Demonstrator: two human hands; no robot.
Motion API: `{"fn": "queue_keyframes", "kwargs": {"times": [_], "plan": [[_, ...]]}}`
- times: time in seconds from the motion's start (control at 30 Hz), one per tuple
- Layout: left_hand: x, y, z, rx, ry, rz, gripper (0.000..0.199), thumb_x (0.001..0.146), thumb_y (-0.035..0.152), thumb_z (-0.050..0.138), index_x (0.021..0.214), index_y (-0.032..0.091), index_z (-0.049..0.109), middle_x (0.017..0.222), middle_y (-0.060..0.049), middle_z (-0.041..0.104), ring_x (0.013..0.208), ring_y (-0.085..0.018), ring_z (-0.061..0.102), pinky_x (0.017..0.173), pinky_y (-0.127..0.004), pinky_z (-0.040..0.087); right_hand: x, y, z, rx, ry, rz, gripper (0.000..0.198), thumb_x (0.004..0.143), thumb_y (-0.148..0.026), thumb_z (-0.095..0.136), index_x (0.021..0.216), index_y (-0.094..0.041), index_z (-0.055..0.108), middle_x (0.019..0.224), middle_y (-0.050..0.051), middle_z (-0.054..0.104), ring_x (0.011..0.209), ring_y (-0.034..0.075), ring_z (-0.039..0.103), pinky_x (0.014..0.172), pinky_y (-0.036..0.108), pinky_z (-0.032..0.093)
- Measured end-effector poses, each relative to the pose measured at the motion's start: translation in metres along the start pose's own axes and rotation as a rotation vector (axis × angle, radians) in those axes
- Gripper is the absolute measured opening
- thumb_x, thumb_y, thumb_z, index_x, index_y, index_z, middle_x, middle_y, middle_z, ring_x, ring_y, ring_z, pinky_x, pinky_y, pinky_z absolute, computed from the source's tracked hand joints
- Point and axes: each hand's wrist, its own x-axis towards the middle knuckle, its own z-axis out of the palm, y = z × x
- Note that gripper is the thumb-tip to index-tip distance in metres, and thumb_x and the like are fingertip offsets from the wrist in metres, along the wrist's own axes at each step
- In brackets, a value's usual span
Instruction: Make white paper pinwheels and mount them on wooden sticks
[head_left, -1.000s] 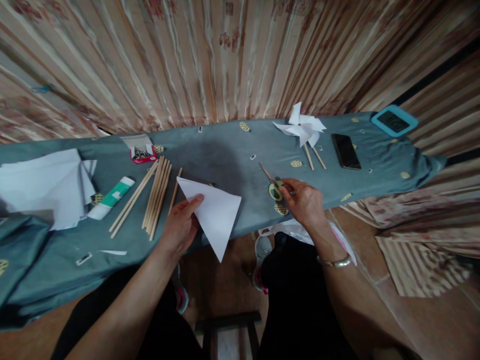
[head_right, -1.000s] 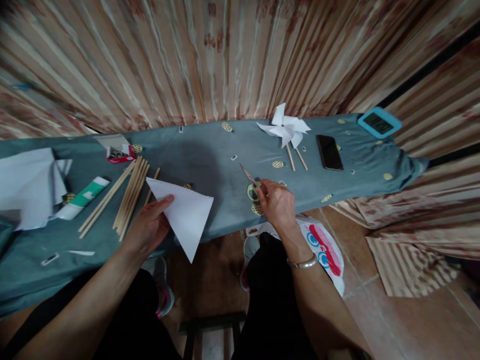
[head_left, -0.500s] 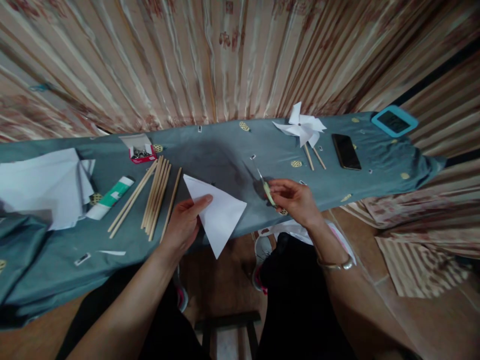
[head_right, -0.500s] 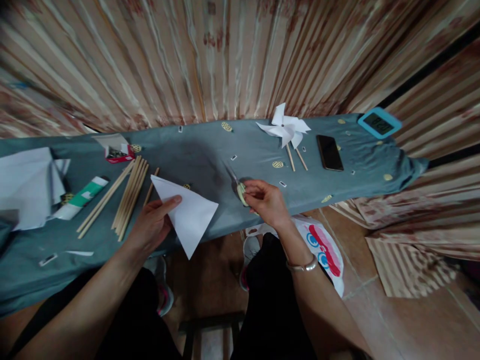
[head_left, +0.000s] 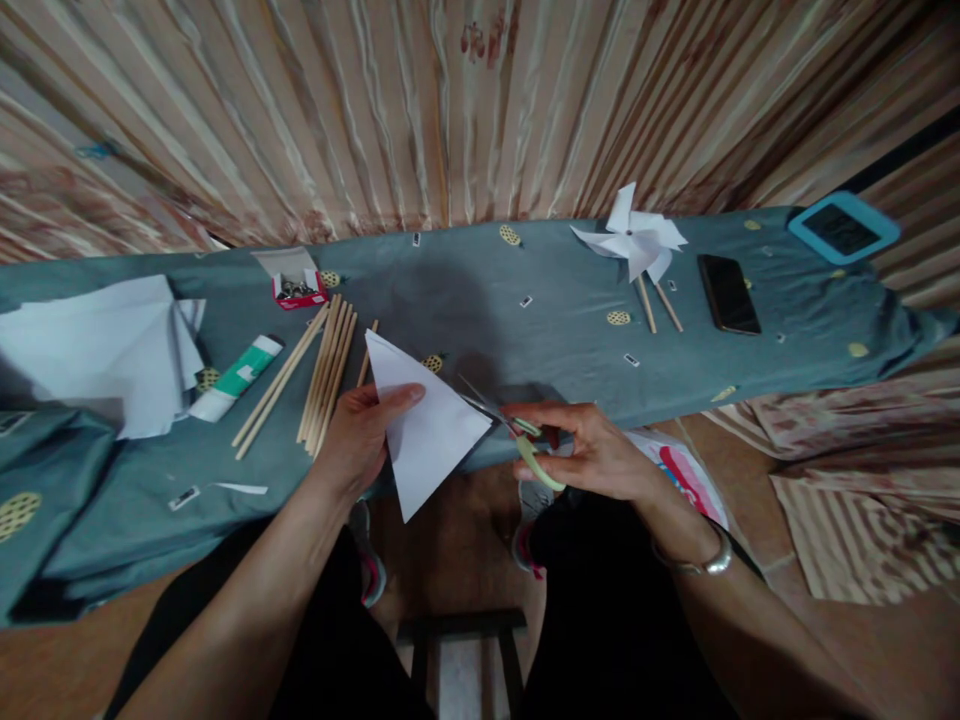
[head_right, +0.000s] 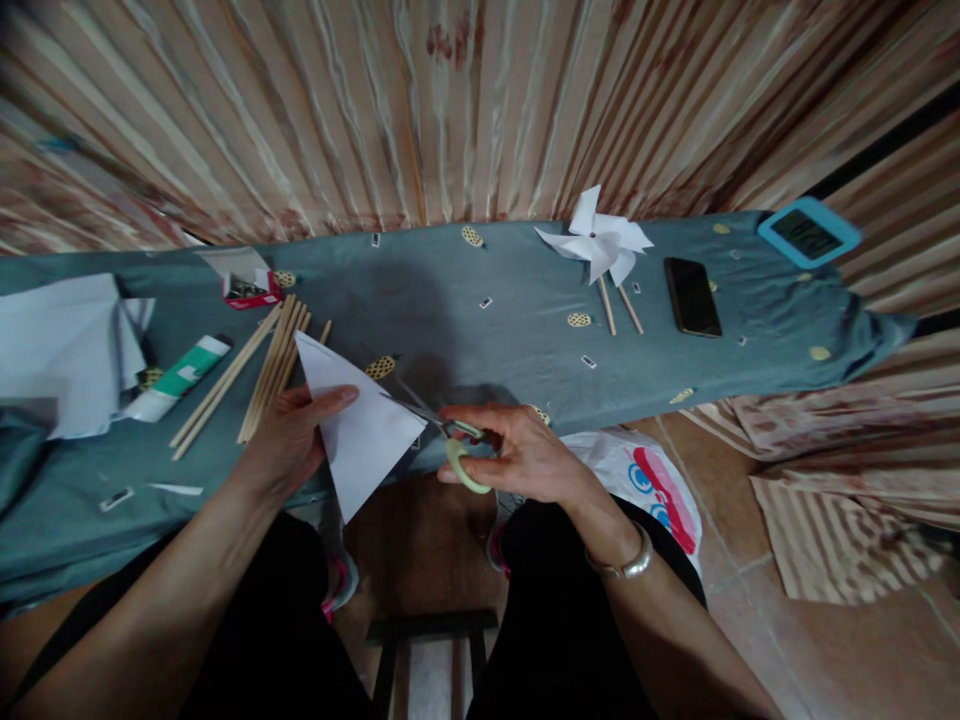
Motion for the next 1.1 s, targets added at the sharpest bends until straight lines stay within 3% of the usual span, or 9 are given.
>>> {"fn": "queue_keyframes", "kwargs": {"times": [0.13,0.63,0.87,1.1], "plan": [[-0.001,-0.001,0.0,0.023,-0.02,-0.012,0.028,0.046,0.024,0.088,0.067,0.013,0.073,0.064,-0.006,0.073,0.059,-0.021,0.068,0.056,-0.028,0.055,0.0,-0.002,0.003,-0.076,-0.059,-0.037,0.057,0.073,-0.042,0.078,0.124,-0.019,0.067,0.087,0.001,0.07,0.07,0.011,0.06,0.062,0.022,0.046],[-0.005,-0.001,0.003,0.009,-0.023,-0.041,0.025,0.048,0.023,0.088,0.066,0.015,0.073,0.058,-0.003,0.069,0.052,-0.017,0.064,0.052,-0.025,0.052,0.0,-0.003,0.012,-0.233,-0.008,-0.178,0.049,0.082,-0.048,0.07,0.122,-0.021,0.067,0.081,0.0,0.069,0.068,0.01,0.058,0.061,0.022,0.041],[-0.006,-0.001,0.002,0.002,0.01,-0.046,0.024,0.051,0.021,0.088,0.068,0.014,0.072,0.062,-0.005,0.07,0.059,-0.019,0.067,0.057,-0.027,0.054,-0.001,-0.003,0.017,-0.188,0.002,-0.158,0.047,0.083,-0.046,0.07,0.123,-0.021,0.067,0.085,-0.001,0.071,0.068,0.01,0.06,0.06,0.021,0.043],[-0.005,0.001,0.001,-0.011,0.008,-0.042,0.025,0.047,0.023,0.089,0.065,0.016,0.073,0.059,-0.002,0.069,0.053,-0.016,0.064,0.052,-0.025,0.053,-0.001,-0.005,0.02,-0.134,-0.012,-0.159,0.039,0.087,-0.042,0.065,0.12,-0.021,0.068,0.091,0.001,0.073,0.069,0.01,0.061,0.06,0.021,0.044]]}}
